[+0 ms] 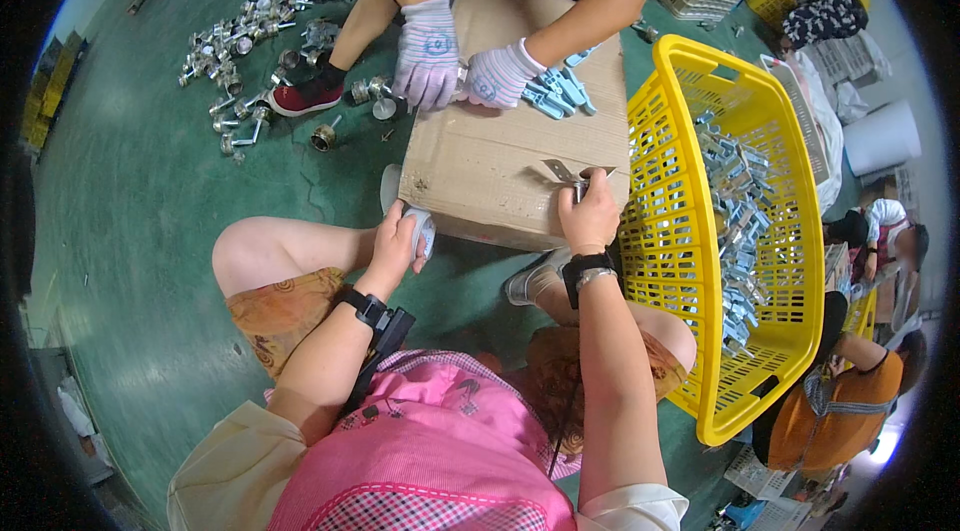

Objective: Sort metal components and plastic clips, then pack them into baskets and boxes.

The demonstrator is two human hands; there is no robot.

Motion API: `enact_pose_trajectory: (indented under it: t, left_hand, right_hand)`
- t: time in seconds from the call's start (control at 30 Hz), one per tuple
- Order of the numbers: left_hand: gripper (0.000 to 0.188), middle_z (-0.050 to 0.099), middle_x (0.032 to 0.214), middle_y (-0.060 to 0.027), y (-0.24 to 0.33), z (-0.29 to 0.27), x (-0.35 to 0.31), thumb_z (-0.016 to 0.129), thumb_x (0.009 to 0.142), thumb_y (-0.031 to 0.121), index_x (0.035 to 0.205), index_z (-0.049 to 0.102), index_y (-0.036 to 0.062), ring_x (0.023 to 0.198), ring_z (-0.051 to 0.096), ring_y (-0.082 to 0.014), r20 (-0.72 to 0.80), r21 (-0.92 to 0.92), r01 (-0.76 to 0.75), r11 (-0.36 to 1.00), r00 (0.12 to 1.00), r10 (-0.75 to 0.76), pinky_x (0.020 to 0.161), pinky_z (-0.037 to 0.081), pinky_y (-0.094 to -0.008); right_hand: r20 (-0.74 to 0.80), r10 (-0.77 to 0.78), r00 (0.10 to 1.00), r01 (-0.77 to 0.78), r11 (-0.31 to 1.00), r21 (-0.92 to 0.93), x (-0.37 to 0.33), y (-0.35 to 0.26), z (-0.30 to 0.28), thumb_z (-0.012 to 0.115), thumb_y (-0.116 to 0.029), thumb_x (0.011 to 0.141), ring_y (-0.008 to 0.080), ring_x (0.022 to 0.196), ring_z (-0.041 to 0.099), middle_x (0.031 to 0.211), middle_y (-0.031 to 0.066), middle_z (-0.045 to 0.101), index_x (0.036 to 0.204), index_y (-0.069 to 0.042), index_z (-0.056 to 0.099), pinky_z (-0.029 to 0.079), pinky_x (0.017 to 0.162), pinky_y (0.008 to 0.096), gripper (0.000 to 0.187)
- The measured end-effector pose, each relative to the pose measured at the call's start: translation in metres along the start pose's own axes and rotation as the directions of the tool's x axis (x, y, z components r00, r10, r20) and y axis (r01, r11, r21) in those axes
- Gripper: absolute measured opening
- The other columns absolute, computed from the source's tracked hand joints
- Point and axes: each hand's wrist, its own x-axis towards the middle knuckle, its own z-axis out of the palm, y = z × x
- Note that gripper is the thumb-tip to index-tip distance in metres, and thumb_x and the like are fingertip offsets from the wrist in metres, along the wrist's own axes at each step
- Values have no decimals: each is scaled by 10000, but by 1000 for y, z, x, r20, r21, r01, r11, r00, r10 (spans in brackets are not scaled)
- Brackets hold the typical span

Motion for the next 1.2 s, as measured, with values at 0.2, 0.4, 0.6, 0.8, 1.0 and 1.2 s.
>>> enact_pose_trajectory:
  t: [0.2, 0.4, 0.6, 0.8, 1.0, 1.2]
  left_hand:
    - [337, 473, 563, -89, 4, 3, -4, 362, 914, 222, 1209, 391, 62, 364, 437, -181, -22, -40, -13, 999, 1000, 12, 333, 369, -291]
    - [410, 491, 584, -101, -2, -8, 4, 367, 911, 218, 1292, 336, 67, 386, 457, -189, 92, -73, 26, 997, 996, -19, 344, 379, -297]
    - [556, 518, 614, -109, 25, 4, -27, 375, 932, 215, 1422, 170, 50, 442, 499, -202, 52, -123, 16, 992, 999, -9, 423, 426, -318]
    - [594, 526, 623, -116, 48, -3, -59, 380, 941, 223, 1434, 129, 9, 494, 526, -210, 85, -188, 80, 979, 994, -65, 512, 450, -316]
    - [583, 570, 894, -183, 90, -5, -162, 345, 953, 235, 1441, 120, 8, 552, 562, -208, 200, 75, -234, 969, 956, 215, 623, 483, -320]
    - [643, 454, 1240, -178, 138, -16, -227, 367, 961, 193, 1440, 0, -28, 728, 610, -184, 412, -131, -389, 912, 815, 407, 727, 477, -307]
  right_hand:
    - [16, 17, 1000, -17, 1000, -8, -1, -5, -5, 581, -260, 766, 372, 760, 616, 850, 171, 634, 987, -110, 523, 487, 662, 460, 273]
    - [26, 25, 999, -24, 1000, -6, -2, -5, -5, 582, -255, 764, 372, 792, 616, 871, 171, 636, 997, -101, 518, 487, 679, 460, 287]
    - [31, 1, 1000, -1, 1000, 11, -2, -1, -5, 588, -236, 757, 368, 807, 619, 887, 176, 635, 994, -92, 519, 490, 691, 455, 285]
    - [29, -4, 1000, 4, 1000, -2, -4, 2, -3, 592, -237, 756, 365, 816, 618, 884, 173, 634, 994, -94, 521, 490, 685, 460, 287]
    - [25, -14, 1000, 14, 1000, -6, -4, 3, -3, 592, -252, 765, 366, 804, 616, 878, 170, 632, 997, -100, 520, 488, 683, 465, 286]
    - [20, -37, 999, 37, 999, -27, -1, 2, -2, 586, -250, 762, 371, 797, 615, 874, 176, 632, 994, -93, 521, 488, 682, 469, 287]
